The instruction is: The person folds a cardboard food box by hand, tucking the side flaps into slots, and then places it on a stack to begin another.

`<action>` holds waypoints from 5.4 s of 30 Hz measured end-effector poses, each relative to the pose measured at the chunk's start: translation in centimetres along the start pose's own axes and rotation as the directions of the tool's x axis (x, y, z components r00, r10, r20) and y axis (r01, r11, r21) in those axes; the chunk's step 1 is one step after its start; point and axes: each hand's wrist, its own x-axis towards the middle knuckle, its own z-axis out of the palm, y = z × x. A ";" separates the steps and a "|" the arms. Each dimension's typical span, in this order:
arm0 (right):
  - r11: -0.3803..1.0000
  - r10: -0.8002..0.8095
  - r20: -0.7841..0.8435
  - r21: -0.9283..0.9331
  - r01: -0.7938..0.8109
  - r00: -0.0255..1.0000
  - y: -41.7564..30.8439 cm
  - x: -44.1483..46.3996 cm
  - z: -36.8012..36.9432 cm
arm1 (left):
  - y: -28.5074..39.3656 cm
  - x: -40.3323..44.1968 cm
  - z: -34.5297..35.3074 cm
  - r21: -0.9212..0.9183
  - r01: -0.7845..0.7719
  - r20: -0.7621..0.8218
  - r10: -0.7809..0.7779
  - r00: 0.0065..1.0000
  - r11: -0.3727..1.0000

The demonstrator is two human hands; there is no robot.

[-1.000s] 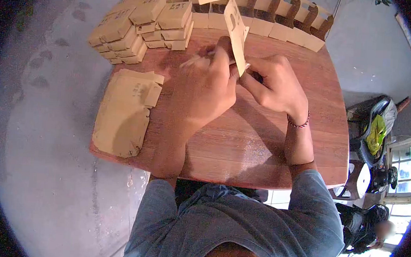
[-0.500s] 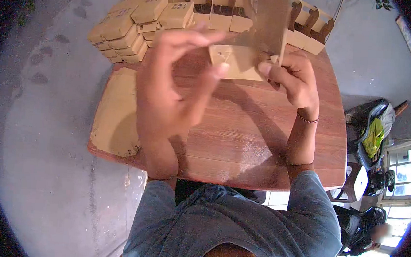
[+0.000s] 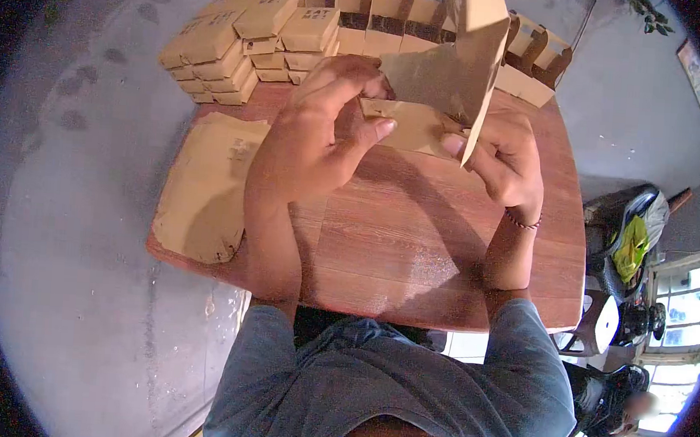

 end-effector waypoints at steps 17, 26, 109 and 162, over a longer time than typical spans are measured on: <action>0.999 -0.045 -0.178 -0.039 0.039 0.983 0.9 -0.7 0.3 | -0.3 1.6 2.4 -0.216 -0.170 -0.391 0.074 0.917 0.962; 0.934 0.333 -0.213 -0.056 -0.352 0.919 3.4 -3.4 2.0 | -4.4 2.9 1.6 -0.972 0.126 -0.003 -0.542 0.840 0.201; 0.992 -0.104 -0.305 -0.095 0.078 0.947 -1.5 -1.1 1.6 | 2.1 1.8 6.0 -0.263 -0.457 -0.565 0.248 0.787 0.849; 0.789 0.332 -0.283 0.606 -0.100 0.900 -2.5 0.6 2.3 | -0.2 2.3 5.5 -0.526 -0.348 -0.250 0.249 0.936 0.776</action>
